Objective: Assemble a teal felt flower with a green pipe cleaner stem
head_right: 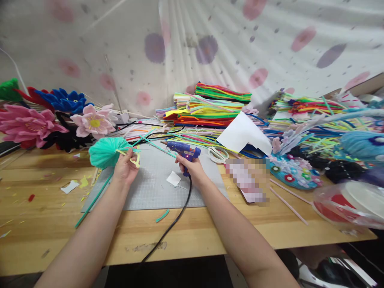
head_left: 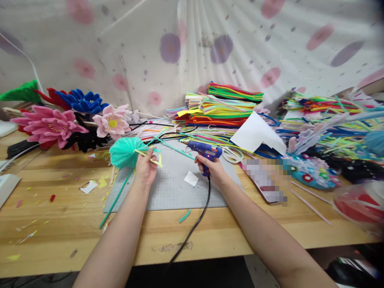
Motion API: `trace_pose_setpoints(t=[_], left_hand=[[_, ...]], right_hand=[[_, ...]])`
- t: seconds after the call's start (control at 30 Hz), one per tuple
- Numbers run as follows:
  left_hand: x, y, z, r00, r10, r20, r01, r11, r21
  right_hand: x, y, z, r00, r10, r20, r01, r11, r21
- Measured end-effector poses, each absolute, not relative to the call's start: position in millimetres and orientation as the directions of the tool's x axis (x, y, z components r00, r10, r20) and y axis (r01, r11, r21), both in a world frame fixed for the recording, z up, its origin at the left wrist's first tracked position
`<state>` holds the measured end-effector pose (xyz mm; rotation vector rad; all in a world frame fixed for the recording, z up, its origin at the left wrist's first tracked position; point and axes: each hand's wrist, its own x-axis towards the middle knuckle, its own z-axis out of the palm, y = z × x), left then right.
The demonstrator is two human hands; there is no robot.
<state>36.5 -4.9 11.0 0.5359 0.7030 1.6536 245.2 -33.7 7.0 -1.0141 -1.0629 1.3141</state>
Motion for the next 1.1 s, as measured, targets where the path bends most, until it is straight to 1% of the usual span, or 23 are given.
trace_pose_setpoints(t=[0.07,0.13,0.23,0.43,0.53,0.67,0.8,1.1], left_hand=[[38.0,-6.0,12.9,-0.166,0.981,-0.104,-0.759,-0.060,0.649],[40.1,-7.8,15.4,-0.134,0.982,-0.133,-0.781,-0.022,0.624],[43.0,-9.9,17.5,-0.106,0.985,-0.139,-0.781,0.004,0.625],[44.7,-7.8,10.6,-0.123,0.982,-0.144,-0.807,-0.014,0.590],[45.1,-6.9,8.1,-0.121,0.984,-0.133,-0.810,-0.020,0.586],[46.3,-7.1,9.0,-0.139,0.983,-0.122,-0.784,-0.034,0.620],[46.4,-7.5,9.3,-0.114,0.987,-0.116,-0.783,-0.017,0.622],[47.2,-7.6,8.8,-0.119,0.985,-0.126,-0.789,-0.017,0.615]], right_hand=[[240.5,-34.9,6.7,-0.080,0.997,-0.020,-0.315,-0.044,-0.948],[233.1,-36.3,5.8,-0.126,0.990,-0.067,-0.346,-0.107,-0.932],[220.3,-38.4,4.1,-0.186,0.976,-0.109,-0.358,-0.171,-0.918],[206.1,-40.3,0.6,-0.281,0.951,-0.126,-0.384,-0.232,-0.894],[204.9,-40.4,0.5,-0.285,0.949,-0.137,-0.404,-0.249,-0.880],[204.9,-40.0,0.8,-0.290,0.944,-0.155,-0.409,-0.269,-0.872],[205.4,-39.2,-0.2,-0.296,0.942,-0.159,-0.415,-0.277,-0.867],[204.8,-38.3,-2.3,-0.285,0.949,-0.136,-0.438,-0.255,-0.862]])
